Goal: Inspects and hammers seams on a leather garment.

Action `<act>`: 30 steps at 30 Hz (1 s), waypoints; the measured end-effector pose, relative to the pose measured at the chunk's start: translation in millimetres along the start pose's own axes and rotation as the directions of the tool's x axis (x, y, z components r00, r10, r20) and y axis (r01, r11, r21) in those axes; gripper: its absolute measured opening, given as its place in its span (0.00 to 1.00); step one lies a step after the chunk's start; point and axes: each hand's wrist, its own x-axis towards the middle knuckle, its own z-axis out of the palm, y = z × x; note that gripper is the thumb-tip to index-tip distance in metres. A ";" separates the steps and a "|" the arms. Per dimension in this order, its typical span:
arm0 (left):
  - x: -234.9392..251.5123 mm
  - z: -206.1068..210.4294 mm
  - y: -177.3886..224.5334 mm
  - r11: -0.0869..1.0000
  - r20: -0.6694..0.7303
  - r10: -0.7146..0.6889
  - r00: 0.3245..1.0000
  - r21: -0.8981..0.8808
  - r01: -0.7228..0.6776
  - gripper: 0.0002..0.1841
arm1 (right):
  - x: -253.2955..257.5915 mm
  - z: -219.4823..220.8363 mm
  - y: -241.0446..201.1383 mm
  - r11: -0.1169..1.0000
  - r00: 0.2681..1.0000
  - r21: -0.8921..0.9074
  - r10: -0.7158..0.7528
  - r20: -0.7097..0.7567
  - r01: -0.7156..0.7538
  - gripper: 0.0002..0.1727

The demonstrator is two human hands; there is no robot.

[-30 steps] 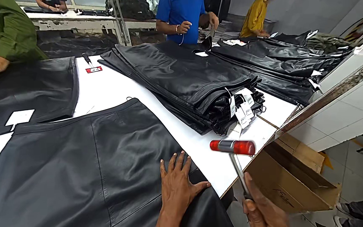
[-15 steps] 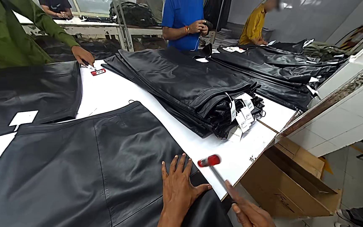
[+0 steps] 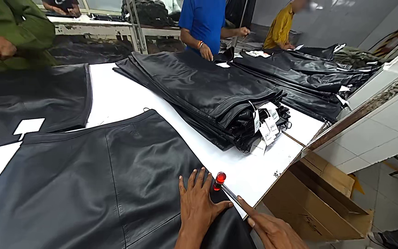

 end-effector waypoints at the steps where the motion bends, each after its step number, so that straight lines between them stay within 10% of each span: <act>1: 0.8 -0.5 -0.2 1.000 -0.007 0.000 1.000 -0.005 0.000 0.61 | 1.9 -4.9 -5.3 0.998 0.998 0.051 -0.023 -0.051 0.025 0.27; 30: 3.0 -4.6 4.9 0.998 0.076 -0.057 0.995 0.022 0.055 0.72 | 16.7 17.0 7.1 1.000 0.995 0.004 0.005 -0.095 -0.005 0.28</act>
